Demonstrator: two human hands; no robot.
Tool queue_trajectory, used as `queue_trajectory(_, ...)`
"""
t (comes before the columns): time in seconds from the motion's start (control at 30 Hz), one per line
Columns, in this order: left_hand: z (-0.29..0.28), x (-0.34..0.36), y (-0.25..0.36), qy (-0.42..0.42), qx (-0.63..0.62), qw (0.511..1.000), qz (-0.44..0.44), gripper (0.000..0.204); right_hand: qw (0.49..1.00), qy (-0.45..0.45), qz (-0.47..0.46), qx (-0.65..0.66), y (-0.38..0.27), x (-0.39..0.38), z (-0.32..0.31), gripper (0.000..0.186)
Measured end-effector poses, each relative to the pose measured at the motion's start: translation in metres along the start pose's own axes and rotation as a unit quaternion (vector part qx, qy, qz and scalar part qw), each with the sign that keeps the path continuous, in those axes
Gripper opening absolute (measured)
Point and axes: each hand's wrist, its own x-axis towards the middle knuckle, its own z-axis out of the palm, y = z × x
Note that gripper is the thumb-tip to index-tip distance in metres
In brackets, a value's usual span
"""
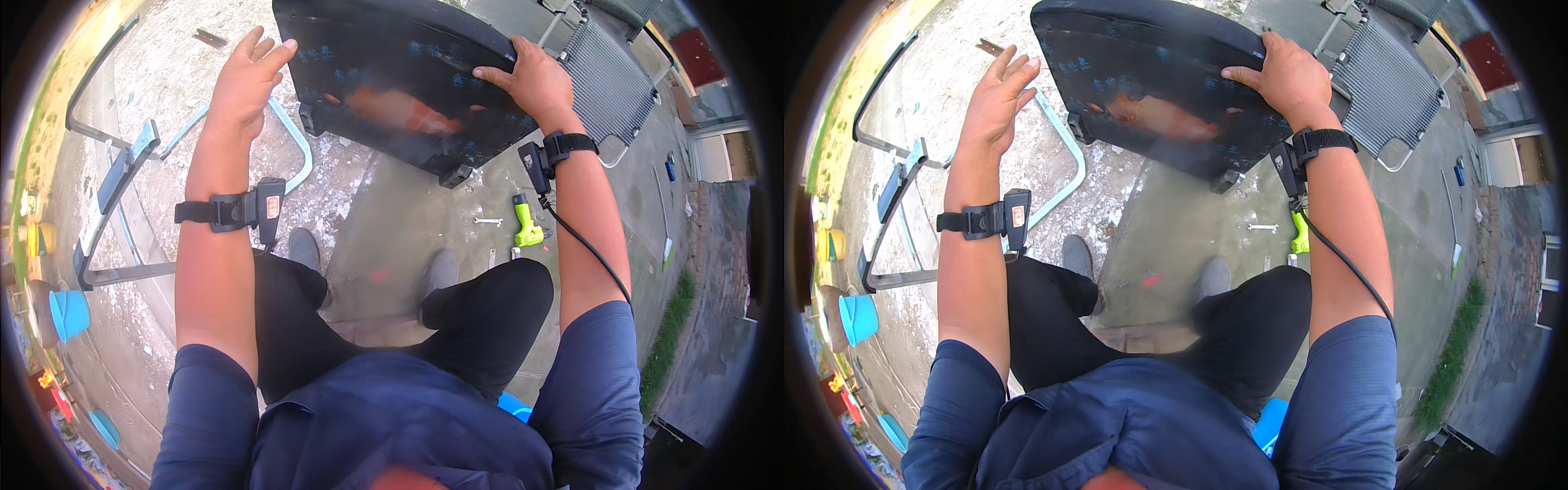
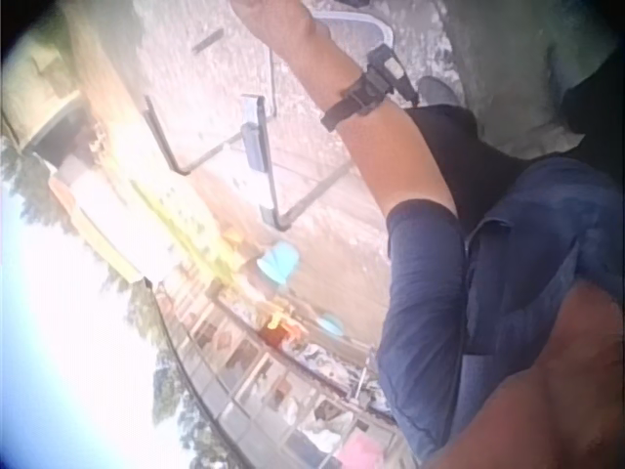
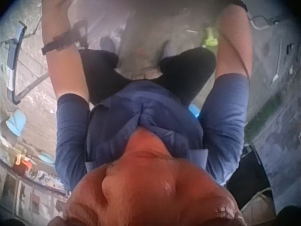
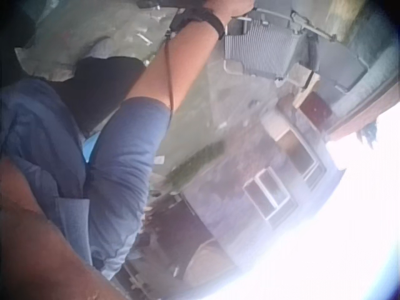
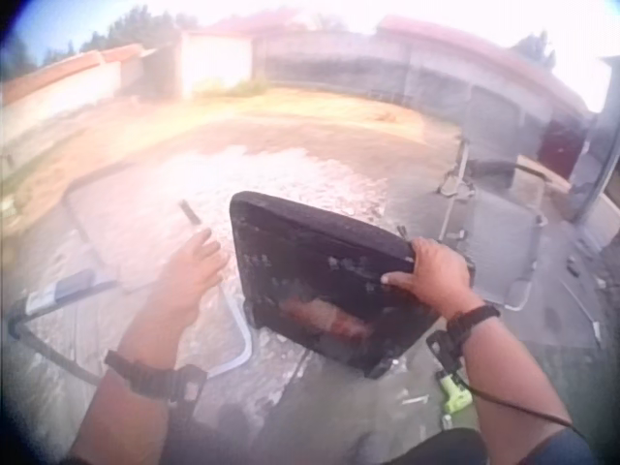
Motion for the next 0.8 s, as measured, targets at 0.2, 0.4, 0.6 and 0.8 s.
queue_trajectory(0.2, -0.031, -0.042, -0.012, 0.059, -0.108, 0.990, -0.063, 0.080, 1.000, 0.012, -0.014, 0.004, -0.002, 0.007, 0.005, 0.083)
queue_trajectory(0.4, -0.054, -0.055, -0.073, 0.115, -0.167, 0.962, -0.182, 0.072, 1.000, -0.024, 0.006, 0.005, -0.006, 0.006, -0.001, 0.083)
queue_trajectory(0.6, -0.058, -0.042, -0.074, 0.114, -0.170, 0.963, -0.174, 0.069, 1.000, 0.019, -0.009, -0.020, 0.005, 0.003, 0.008, 0.085)
queue_trajectory(0.8, -0.065, -0.042, -0.073, 0.120, -0.202, 0.959, -0.156, 0.067, 0.999, -0.029, 0.014, -0.016, 0.004, 0.003, 0.007, 0.087)
